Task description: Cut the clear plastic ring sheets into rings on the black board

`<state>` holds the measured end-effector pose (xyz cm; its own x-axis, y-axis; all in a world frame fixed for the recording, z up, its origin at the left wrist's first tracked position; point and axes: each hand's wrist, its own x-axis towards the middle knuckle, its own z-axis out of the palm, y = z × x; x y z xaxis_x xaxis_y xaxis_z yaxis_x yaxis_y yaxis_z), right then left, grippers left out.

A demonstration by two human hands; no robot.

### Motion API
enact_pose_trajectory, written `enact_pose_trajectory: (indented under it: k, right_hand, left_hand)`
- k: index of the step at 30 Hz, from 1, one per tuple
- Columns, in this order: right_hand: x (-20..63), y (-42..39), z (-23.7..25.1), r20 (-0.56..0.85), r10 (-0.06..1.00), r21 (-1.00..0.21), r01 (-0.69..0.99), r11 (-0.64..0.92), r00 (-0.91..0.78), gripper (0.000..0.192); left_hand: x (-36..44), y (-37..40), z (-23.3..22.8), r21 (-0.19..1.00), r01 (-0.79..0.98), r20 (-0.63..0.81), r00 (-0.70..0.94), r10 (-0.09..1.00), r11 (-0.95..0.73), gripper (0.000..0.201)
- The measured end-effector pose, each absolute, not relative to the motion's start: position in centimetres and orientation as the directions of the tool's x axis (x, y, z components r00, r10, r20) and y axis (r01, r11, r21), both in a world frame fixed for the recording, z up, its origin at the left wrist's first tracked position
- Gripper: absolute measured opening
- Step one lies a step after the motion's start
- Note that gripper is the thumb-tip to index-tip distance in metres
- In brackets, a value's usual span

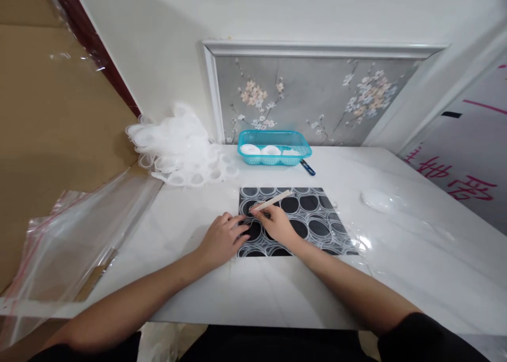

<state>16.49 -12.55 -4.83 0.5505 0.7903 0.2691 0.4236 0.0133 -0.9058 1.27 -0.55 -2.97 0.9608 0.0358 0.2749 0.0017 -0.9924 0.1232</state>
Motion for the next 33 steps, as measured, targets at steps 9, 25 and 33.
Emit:
enact_pose_trajectory:
  k: [9, 25, 33]
  right_hand:
    - [16.6, -12.6, -4.7, 0.278, 0.793, -0.864, 0.502, -0.041, 0.543, 0.018]
    - [25.2, -11.3, 2.6, 0.524, 0.583, -0.495, 0.779, -0.385, 0.621, 0.028]
    - [21.9, -16.8, 6.9, 0.105, 0.761, -0.952, -0.156, 0.263, 0.64, 0.025]
  left_hand:
    - [1.1, -0.6, -3.1, 0.123, 0.003, 0.24, 0.97, 0.032, -0.992, 0.026]
    - [0.7, -0.4, -2.3, 0.331, 0.049, 0.139, 0.985, 0.1, -0.942, 0.024]
    - [2.0, -0.4, 1.6, 0.525, -0.041, 0.425, 0.878, 0.22, -0.85, 0.044]
